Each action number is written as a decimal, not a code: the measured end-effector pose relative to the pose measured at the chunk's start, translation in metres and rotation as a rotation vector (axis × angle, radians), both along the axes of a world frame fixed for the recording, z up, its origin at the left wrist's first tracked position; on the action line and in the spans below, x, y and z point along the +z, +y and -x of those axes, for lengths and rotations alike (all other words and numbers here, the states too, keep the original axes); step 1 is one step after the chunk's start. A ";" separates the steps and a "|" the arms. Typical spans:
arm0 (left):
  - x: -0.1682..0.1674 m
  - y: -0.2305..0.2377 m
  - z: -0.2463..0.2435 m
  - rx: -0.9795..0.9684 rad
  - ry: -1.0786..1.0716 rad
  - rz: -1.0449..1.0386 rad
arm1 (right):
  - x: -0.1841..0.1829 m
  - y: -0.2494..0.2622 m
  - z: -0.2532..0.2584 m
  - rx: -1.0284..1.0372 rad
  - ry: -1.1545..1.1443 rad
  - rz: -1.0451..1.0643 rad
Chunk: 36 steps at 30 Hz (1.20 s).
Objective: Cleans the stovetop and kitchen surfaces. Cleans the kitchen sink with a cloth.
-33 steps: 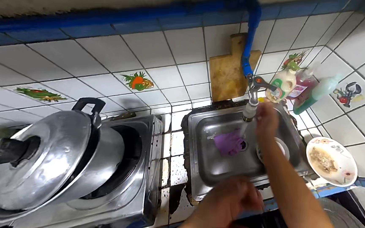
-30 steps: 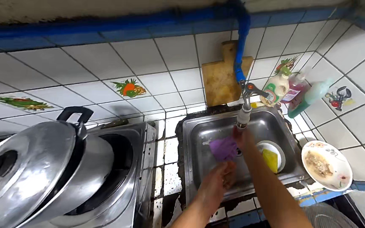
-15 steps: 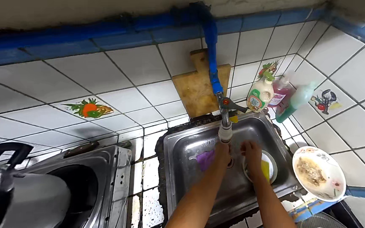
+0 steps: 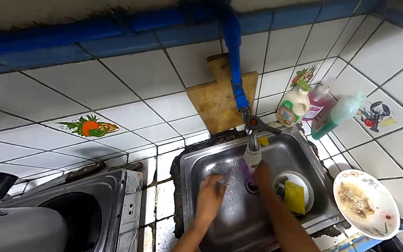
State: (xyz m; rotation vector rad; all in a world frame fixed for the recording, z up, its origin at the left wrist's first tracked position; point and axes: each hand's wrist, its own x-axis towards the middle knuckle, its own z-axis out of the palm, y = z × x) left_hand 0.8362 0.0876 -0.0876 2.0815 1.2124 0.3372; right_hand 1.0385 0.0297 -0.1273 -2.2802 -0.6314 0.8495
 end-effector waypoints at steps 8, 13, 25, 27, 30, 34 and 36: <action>-0.067 -0.011 0.096 0.010 0.182 -0.539 | 0.055 0.027 -0.124 -0.683 0.620 -0.480; -0.063 -0.011 0.092 0.049 0.198 -0.547 | 0.044 0.080 -0.096 -0.418 0.230 -0.137; -0.065 -0.017 0.095 0.158 0.080 -0.641 | -0.008 0.146 0.143 -0.511 0.391 -0.572; -0.067 -0.017 0.096 0.184 0.031 -0.643 | -0.001 0.145 0.171 -0.347 0.453 -0.418; -0.067 -0.016 0.097 0.239 -0.059 -0.625 | -0.005 0.124 0.186 0.037 0.452 -0.275; -0.066 -0.014 0.097 0.302 -0.101 -0.573 | -0.020 0.055 0.163 0.793 0.014 0.023; -0.066 -0.014 0.097 0.307 -0.095 -0.542 | -0.024 0.015 0.156 1.045 -0.120 0.168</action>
